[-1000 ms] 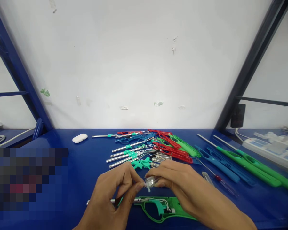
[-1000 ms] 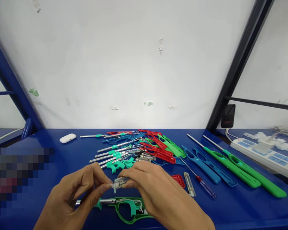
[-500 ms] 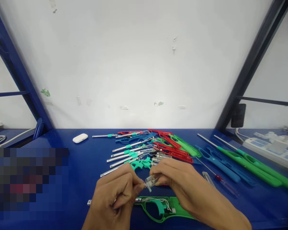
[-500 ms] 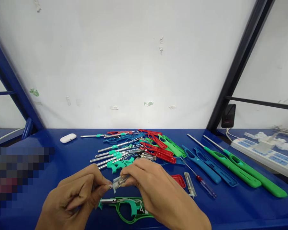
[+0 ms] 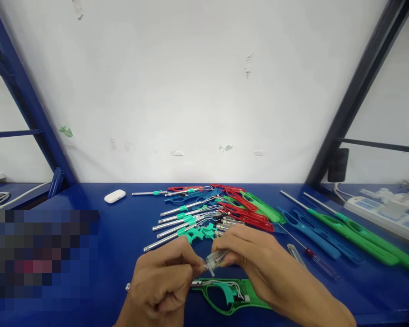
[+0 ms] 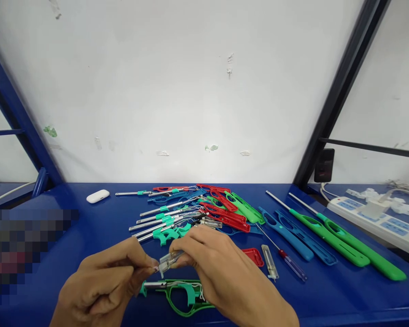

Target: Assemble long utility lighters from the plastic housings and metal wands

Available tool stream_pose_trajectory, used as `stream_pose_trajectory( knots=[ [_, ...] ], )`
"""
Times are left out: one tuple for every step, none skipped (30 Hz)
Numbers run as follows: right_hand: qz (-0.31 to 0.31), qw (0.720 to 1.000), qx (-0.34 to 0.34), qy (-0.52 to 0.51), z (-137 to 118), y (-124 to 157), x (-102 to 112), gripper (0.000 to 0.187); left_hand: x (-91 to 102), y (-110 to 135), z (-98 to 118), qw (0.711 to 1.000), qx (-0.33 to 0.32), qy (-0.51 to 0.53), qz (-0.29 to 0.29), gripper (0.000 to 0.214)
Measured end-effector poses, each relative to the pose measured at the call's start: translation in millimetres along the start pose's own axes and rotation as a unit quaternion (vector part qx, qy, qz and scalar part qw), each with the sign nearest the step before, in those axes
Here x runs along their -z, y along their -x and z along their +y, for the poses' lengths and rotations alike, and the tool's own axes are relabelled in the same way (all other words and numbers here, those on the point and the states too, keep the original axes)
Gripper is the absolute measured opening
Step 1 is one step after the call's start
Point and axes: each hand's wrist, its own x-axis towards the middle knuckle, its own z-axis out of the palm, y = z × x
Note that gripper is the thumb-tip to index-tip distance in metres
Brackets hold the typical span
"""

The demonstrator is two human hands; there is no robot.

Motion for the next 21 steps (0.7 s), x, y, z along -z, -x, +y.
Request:
stream_pose_trajectory(
  knots=[
    [0.002,1.0,0.004,-0.005,1.2,-0.9,-0.1,0.032,-0.1,-0.6,-0.4,1.0,-0.007,0.002,0.002,0.04],
    [0.004,1.0,0.007,-0.011,2.5,-2.0,-0.4,0.029,-0.2,-1.2,-0.7,1.0,-0.011,0.003,0.004,0.039],
    [0.007,1.0,0.011,-0.017,3.9,-3.2,-0.9,0.026,-0.1,-1.6,-0.9,1.0,-0.015,0.002,0.004,0.039],
    [0.008,1.0,0.014,-0.023,5.0,-4.3,-1.5,0.024,0.1,-1.9,-1.0,1.0,-0.018,0.0,0.002,0.039],
    [0.009,0.999,0.017,-0.026,5.7,-5.2,-2.2,0.022,0.5,-2.2,-1.0,1.0,-0.02,-0.002,0.001,0.038],
    [0.01,0.999,0.019,-0.027,6.0,-5.8,-2.8,0.021,1.2,-2.4,-1.0,1.0,-0.023,-0.004,0.0,0.038],
    [0.01,0.999,0.019,-0.025,5.8,-6.0,-3.4,0.02,2.1,-2.8,-0.8,1.0,-0.025,-0.006,0.0,0.038],
    [0.01,1.0,0.015,-0.023,4.9,-5.8,-3.7,0.02,3.2,-3.3,-0.4,1.0,-0.027,-0.006,0.0,0.038],
    [0.01,1.0,0.011,-0.021,3.4,-5.4,-3.8,0.02,4.7,-4.0,0.1,1.0,-0.025,-0.008,-0.002,0.039],
    [0.012,1.0,0.008,-0.019,1.5,-4.9,-3.7,0.021,6.3,-4.9,0.8,1.0,-0.021,-0.011,-0.004,0.039],
    [0.016,1.0,0.006,-0.02,-0.7,-4.4,-3.4,0.021,8.1,-5.9,1.7,1.0,-0.017,-0.016,-0.008,0.04],
    [0.019,1.0,0.005,-0.021,-3.1,-4.1,-2.8,0.021,9.7,-6.9,2.7,1.0,-0.008,-0.022,-0.012,0.039],
    [0.021,1.0,0.005,-0.022,-5.5,-3.9,-2.1,0.021,11.2,-7.9,3.6,1.0,0.006,-0.028,-0.013,0.038],
    [0.022,0.999,0.005,-0.022,-7.8,-3.8,-1.3,0.02,12.3,-8.7,4.5,0.999,0.026,-0.029,-0.013,0.037],
    [0.024,0.999,0.006,-0.022,-9.7,-3.9,-0.5,0.019,13.1,-9.2,5.1,0.998,0.051,-0.026,-0.007,0.036],
    [0.026,0.999,0.007,-0.021,-11.1,-4.0,0.3,0.019,13.5,-9.4,5.4,0.997,0.077,-0.018,0.003,0.033],
    [0.028,0.999,0.008,-0.02,-12.1,-4.1,1.1,0.019,13.7,-9.3,5.5,0.995,0.102,-0.01,0.011,0.027],
    [0.032,0.999,0.009,-0.02,-12.6,-4.1,1.7,0.021,13.8,-9.0,5.3,0.993,0.119,-0.008,0.02,0.02],
    [0.033,0.999,0.007,-0.023,-12.6,-3.8,2.1,0.022,14.0,-8.4,5.1,0.992,0.122,-0.015,0.025,0.012],
    [0.031,0.999,0.002,-0.029,-12.3,-3.3,2.4,0.023,14.4,-7.7,4.9,0.992,0.118,-0.033,0.027,0.011],
    [0.027,0.999,-0.005,-0.035,-11.6,-2.6,2.5,0.025,14.9,-7.1,4.9,0.992,0.107,-0.055,0.024,0.015]
  ],
)
